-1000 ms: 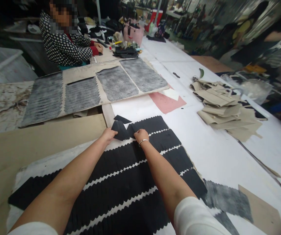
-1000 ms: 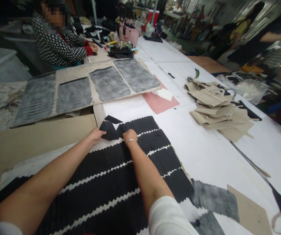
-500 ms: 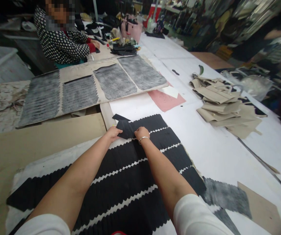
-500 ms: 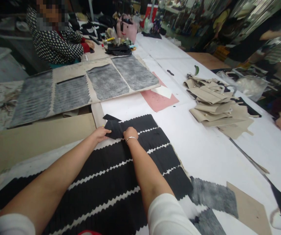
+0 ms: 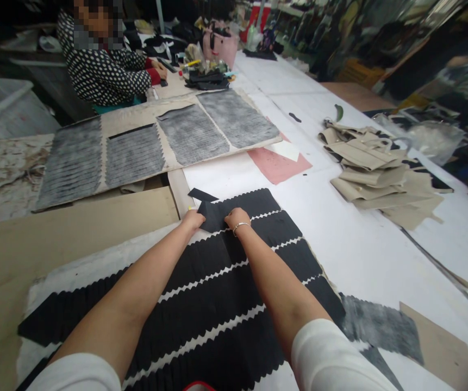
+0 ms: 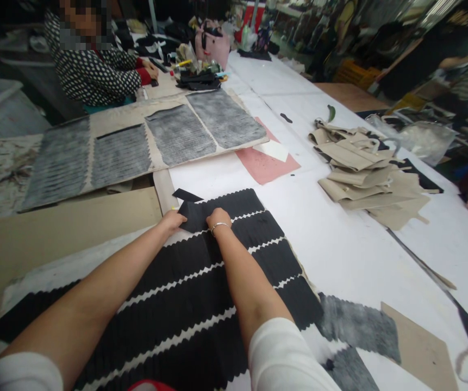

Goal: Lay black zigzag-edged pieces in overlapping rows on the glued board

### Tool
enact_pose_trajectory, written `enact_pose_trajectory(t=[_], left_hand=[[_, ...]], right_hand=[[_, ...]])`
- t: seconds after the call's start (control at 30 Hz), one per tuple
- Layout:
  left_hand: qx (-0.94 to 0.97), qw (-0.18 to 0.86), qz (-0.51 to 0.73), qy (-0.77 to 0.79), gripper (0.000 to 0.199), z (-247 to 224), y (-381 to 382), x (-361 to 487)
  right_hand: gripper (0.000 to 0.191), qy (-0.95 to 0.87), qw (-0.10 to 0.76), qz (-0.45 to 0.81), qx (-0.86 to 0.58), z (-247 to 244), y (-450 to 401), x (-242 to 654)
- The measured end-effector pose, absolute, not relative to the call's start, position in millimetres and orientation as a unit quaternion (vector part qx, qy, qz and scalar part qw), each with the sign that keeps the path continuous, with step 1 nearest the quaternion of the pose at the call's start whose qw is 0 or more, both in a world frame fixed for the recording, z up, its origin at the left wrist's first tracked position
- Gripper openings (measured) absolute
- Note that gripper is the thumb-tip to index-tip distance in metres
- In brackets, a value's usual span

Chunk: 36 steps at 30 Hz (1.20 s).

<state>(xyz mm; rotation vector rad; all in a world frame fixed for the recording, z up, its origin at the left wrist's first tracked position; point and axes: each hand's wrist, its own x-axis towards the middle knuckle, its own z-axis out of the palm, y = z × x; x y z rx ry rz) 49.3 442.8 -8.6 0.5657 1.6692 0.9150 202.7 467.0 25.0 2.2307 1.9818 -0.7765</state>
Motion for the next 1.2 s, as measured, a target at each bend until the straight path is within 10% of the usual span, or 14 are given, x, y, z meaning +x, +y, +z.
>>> enact_pose_trajectory(t=[1.2], left_hand=[[0.218, 0.558, 0.399, 0.694, 0.026, -12, 445, 42]], right_hand=[[0.025, 0.68, 0.034, -0.224, 0.697, 32, 480, 212]])
